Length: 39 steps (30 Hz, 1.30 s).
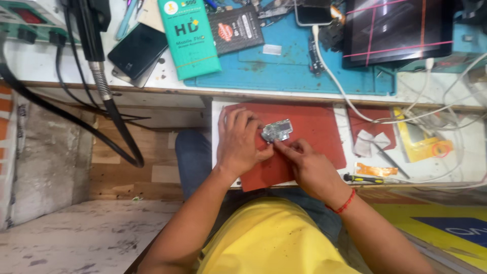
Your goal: The person scrapes a small circuit board with a metal tool on a red mat, then uses a heat gun to apply heat to the board. The person holds the board with one hand while operating the tools with the other.
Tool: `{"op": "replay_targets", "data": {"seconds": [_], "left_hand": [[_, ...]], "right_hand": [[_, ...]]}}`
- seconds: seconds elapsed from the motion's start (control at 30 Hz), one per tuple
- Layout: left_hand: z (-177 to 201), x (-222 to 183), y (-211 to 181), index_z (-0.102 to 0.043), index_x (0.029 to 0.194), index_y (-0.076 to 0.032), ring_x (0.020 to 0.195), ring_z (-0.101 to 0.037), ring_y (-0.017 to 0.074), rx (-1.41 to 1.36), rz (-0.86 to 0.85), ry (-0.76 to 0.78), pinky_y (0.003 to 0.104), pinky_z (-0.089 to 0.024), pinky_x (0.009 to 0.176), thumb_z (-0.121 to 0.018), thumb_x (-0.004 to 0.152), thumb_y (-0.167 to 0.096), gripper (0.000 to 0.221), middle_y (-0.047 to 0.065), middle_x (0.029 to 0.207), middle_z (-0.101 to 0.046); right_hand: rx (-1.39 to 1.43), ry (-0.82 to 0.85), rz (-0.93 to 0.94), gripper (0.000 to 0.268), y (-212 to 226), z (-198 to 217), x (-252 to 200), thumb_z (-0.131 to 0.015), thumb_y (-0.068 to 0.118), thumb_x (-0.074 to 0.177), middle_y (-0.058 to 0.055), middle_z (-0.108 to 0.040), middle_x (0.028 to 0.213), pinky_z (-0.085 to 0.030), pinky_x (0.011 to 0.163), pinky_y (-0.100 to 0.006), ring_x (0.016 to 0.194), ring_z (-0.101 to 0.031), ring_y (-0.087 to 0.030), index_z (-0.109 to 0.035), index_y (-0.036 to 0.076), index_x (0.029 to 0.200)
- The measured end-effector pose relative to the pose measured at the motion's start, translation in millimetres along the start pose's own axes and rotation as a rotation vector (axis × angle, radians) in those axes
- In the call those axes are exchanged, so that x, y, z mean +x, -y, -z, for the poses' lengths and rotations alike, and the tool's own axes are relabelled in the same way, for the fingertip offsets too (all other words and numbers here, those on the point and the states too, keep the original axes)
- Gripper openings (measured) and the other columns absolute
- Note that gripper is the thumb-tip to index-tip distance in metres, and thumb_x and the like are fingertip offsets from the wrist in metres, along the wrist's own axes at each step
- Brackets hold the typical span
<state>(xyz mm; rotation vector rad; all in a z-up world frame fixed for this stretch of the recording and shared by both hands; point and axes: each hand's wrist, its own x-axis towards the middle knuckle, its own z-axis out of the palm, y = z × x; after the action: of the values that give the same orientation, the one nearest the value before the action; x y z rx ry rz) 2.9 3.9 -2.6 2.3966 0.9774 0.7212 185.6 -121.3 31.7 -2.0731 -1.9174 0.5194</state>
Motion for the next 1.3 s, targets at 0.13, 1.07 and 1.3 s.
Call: {"op": "replay_targets", "data": {"seconds": [0.13, 1.07, 1.3], "left_hand": [[-3.2, 0.0, -1.9, -0.068, 0.103, -0.01, 0.126, -0.048, 0.0319, -0.009, -0.002, -0.007, 0.061, -0.021, 0.118, -0.088, 0.064, -0.04, 0.054, 0.008, 0.115, -0.057], [-16.4, -5.7, 2.3, -0.068, 0.107, -0.007, 0.127, -0.05, 0.0319, 0.02, -0.047, -0.032, 0.067, -0.023, 0.118, -0.087, 0.068, -0.034, 0.051, 0.007, 0.118, -0.058], [-16.2, -7.6, 3.6, -0.069, 0.108, -0.008, 0.127, -0.052, 0.0302, 0.037, -0.047, -0.05, 0.066, -0.022, 0.121, -0.087, 0.067, -0.033, 0.052, 0.006, 0.117, -0.058]], "right_hand": [[-0.015, -0.08, -0.114, 0.063, 0.9, 1.4, -1.7, -0.055, -0.001, 0.085, -0.016, -0.063, 0.111, -0.054, 0.063, -0.049, 0.072, -0.066, -0.039, -0.059, 0.02, 0.144], [-0.005, -0.036, -0.168, 0.057, 5.7, 4.5, -4.9, -0.053, 0.0, 0.091, -0.016, -0.064, 0.109, -0.055, 0.068, -0.051, 0.078, -0.067, -0.042, -0.058, 0.019, 0.145], [0.044, -0.075, -0.089, 0.062, 12.5, -12.4, -9.1, -0.054, 0.0, 0.085, -0.022, -0.061, 0.113, -0.055, 0.068, -0.053, 0.081, -0.066, -0.045, -0.055, 0.012, 0.146]]}}
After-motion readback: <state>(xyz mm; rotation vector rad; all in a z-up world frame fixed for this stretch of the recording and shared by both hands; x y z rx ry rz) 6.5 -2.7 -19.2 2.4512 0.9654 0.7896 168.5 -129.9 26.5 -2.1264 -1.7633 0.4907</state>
